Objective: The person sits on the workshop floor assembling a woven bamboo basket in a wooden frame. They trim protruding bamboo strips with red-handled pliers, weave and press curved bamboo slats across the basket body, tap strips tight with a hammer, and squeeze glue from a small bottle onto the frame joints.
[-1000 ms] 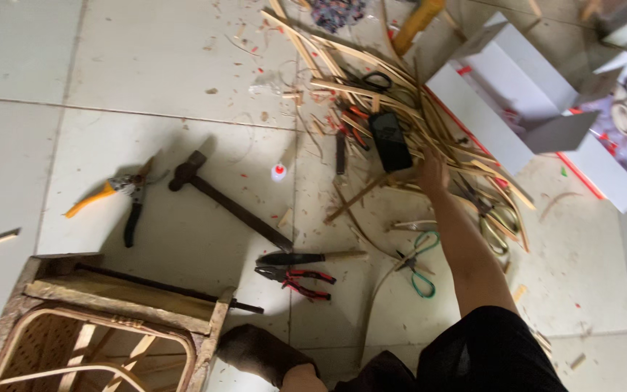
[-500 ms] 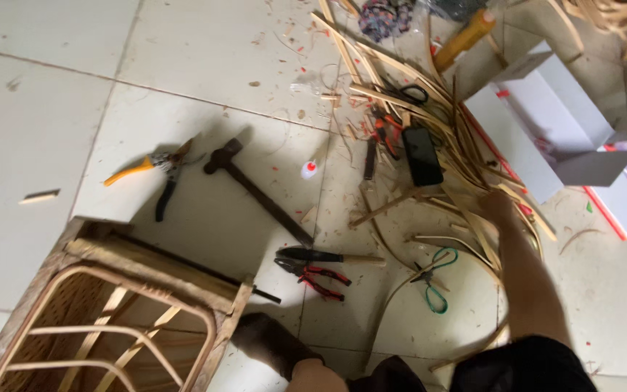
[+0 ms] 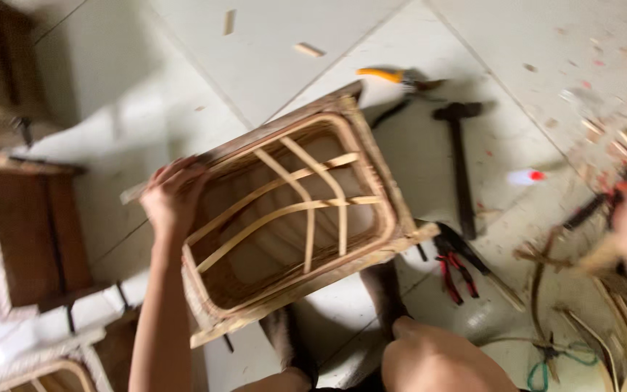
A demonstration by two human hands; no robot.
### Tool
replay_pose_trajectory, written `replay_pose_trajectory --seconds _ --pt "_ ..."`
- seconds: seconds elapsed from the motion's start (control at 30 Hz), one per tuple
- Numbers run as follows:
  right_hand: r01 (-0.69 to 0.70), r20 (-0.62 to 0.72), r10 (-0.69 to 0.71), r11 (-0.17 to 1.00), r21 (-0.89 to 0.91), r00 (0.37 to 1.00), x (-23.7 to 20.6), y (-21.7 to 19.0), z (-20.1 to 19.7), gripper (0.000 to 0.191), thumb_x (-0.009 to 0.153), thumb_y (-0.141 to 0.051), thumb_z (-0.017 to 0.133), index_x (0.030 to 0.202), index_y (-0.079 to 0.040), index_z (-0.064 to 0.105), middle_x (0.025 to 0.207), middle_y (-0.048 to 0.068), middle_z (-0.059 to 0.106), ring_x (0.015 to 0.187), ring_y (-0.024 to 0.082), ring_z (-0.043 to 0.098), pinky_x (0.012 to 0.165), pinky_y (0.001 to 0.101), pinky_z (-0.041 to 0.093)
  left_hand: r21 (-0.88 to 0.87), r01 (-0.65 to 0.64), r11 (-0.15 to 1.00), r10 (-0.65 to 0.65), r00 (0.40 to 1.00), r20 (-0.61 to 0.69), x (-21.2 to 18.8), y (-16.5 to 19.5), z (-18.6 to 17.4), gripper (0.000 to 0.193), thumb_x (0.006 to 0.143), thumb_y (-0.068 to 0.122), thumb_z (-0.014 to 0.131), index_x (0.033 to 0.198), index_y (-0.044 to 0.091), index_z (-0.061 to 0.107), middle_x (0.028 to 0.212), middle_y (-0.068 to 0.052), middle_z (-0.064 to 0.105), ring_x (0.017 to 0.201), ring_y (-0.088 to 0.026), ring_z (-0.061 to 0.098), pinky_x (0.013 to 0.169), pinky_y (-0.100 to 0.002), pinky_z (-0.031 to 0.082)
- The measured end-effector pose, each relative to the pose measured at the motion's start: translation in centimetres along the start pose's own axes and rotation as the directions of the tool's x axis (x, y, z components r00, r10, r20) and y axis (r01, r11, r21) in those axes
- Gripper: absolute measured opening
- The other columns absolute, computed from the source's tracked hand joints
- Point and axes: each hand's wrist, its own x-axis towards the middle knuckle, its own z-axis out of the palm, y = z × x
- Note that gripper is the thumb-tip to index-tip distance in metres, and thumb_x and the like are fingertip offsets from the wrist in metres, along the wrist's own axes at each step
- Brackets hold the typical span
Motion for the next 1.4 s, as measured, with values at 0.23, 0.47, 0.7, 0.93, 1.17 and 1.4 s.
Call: replay_pose_trajectory --seconds 0.23,0.47,0.7,0.93,1.17,1.4 --pt "-0.078 0.526 0.123 0.991 -0.108 0.841 -2.9 4.7 37.6 0.025 0.107 -0.028 0.044 0.118 -0.01 0.058 0.071 -0.003 0.047 0.049 0.006 0.041 0.034 0.0186 0.033 -0.012 0.055 0.998 -0.055 0.998 0.014 0.6 0.4 -0.6 0.007 0.09 0.017 0.084 0.097 0.015 0.081 0.119 -0.001 0.078 0.112 -0.02 0.072 0.1 -0.041 0.056" --pt "-0.05 0.568 0.162 0.977 -0.207 0.807 -6.3 8.5 46.8 0.037 0.116 -0.037 0.029 0.109 -0.01 0.054 0.07 -0.006 0.03 0.058 0.007 0.032 0.049 0.0267 0.028 -0.09 0.08 0.993 -0.077 0.996 0.033 0.3 0.3 -0.4 0.009 0.092 0.017 0.08 0.099 0.012 0.08 0.12 -0.003 0.076 0.118 -0.024 0.07 0.105 -0.046 0.049" --pt "0.017 0.553 0.187 0.939 -0.343 0.812 -7.2 6.5 48.0 0.036 0.112 -0.036 0.033 0.105 -0.009 0.055 0.065 -0.005 0.036 0.055 0.007 0.036 0.048 0.0283 0.032 -0.105 0.099 0.99 -0.095 0.995 0.042 0.9 1.0 -0.8 0.009 0.091 0.016 0.08 0.099 0.011 0.08 0.119 -0.003 0.076 0.118 -0.025 0.069 0.103 -0.045 0.049" --pt "0.054 0.633 0.324 0.863 -0.502 0.703 -6.6 8.0 49.1 0.034 0.114 -0.022 0.031 0.112 0.004 0.053 0.08 0.01 0.048 0.063 0.017 0.047 0.053 0.0358 0.044 -0.056 0.09 0.994 -0.089 0.996 0.021 0.6 0.9 -0.4 0.01 0.092 0.017 0.079 0.101 0.013 0.081 0.121 -0.003 0.076 0.121 -0.025 0.067 0.108 -0.05 0.045" --pt "0.564 0.746 0.327 0.499 -0.658 0.581 -5.9 9.6 49.1 0.044 0.108 -0.01 0.037 0.142 0.019 0.037 0.111 0.033 0.063 0.081 0.032 0.067 0.092 0.0454 0.054 -0.015 0.081 0.997 -0.081 0.996 0.026 0.7 1.1 -0.3 0.012 0.094 0.019 0.075 0.105 0.015 0.079 0.124 -0.002 0.074 0.124 -0.026 0.065 0.111 -0.052 0.044" --pt "0.689 0.79 0.151 0.411 -0.597 0.595 -6.0 8.8 49.2 0.041 0.101 -0.007 0.037 0.134 0.017 0.044 0.084 0.019 0.059 0.059 0.026 0.06 0.05 0.0321 0.051 -0.001 0.063 0.998 -0.063 0.998 0.015 0.2 0.4 0.4 0.011 0.094 0.019 0.075 0.104 0.015 0.079 0.124 -0.002 0.074 0.124 -0.026 0.065 0.11 -0.052 0.044"
